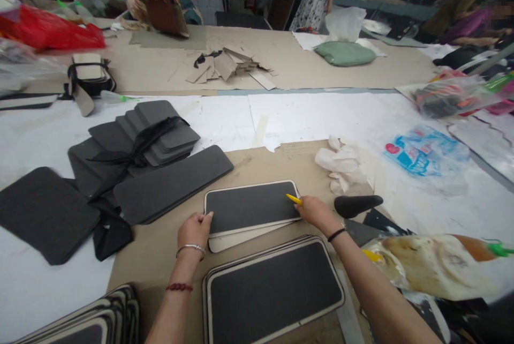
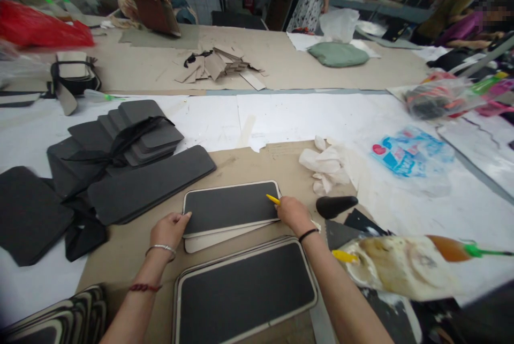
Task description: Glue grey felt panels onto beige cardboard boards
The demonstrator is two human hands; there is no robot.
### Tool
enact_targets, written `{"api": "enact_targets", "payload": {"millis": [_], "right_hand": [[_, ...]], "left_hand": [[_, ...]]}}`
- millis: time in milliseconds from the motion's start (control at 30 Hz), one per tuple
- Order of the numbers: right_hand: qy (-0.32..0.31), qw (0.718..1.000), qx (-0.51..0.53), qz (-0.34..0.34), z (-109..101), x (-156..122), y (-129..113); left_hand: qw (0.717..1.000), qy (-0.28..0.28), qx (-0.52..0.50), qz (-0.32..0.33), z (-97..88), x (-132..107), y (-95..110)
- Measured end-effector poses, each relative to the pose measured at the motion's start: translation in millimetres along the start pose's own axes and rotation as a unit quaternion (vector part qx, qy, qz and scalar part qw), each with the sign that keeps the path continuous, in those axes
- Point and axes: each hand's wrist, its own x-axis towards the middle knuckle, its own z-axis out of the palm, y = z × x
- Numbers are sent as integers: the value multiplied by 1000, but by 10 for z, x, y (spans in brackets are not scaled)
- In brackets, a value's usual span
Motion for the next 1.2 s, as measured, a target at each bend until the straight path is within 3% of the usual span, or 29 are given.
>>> {"api": "enact_targets", "payload": {"millis": [467,1000,1200], "right_hand": [[-40,999,-8,-11,109,235,112],[-63,998,-2,-18,30,219,86],[-57,998,-4,-18,85,271,113]], "left_hand": [[1000,11,-10,-8,11,20,15],[999,8,-9,-36,-33,-17,64],[998,37,-13,-50,-7,-16,64]]}}
